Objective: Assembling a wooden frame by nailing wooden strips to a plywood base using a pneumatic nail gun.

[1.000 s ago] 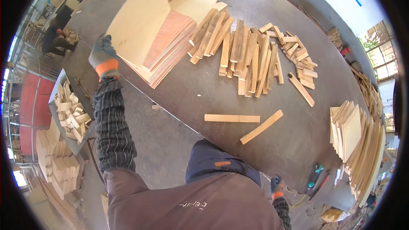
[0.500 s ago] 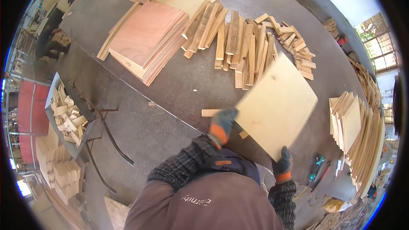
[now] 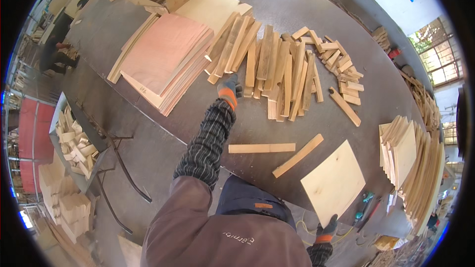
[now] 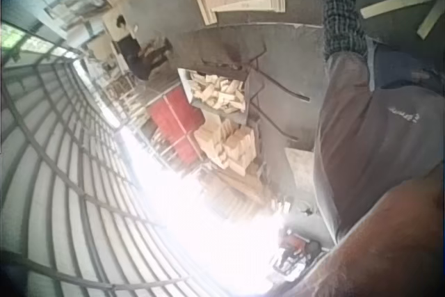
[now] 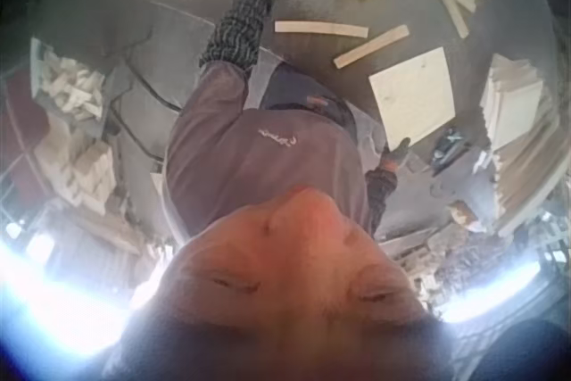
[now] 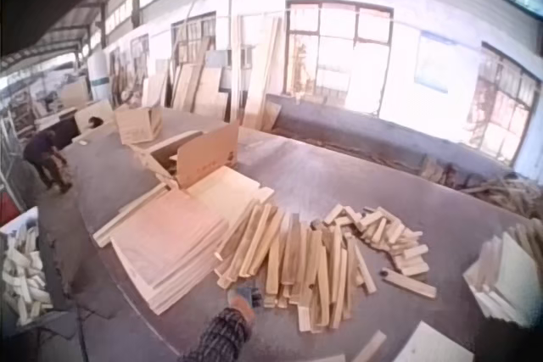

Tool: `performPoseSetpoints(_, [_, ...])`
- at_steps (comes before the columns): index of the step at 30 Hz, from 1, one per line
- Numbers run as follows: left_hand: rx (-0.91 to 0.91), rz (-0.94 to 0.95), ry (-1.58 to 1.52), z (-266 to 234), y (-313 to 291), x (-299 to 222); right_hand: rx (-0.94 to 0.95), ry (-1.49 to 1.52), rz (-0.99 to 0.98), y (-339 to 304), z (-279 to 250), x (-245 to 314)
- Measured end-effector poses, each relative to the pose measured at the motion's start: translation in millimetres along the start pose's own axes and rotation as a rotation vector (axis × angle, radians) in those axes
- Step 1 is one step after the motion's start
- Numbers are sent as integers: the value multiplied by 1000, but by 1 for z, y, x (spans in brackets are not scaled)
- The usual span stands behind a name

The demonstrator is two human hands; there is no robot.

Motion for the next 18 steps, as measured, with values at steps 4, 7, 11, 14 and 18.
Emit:
performPoseSetpoints(4, [-76,-199,-237,-16,77,4,5,56,20,2,0,-2])
performPoseSetpoints(7, [-15,-250,-399,1,96,13,-5,55,44,-1,-21,-10])
performPoseSetpoints(11, [14,-258,-458,25,92,16,-79,30,40,-11,-36,-16])
performPoseSetpoints(14, [11,-289,-505,19,92,8,-48,44,35,-14,-19,-10])
performPoseSetpoints(18, [48,-298,-390,27,57,-6,-48,85,65,-10,-19,-5])
Point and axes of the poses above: each hand's wrist, its own y-axis towards the middle knuckle, its own z-axis out of the palm, x = y × z, the point moved 8 cm from there along y, towards the middle knuckle
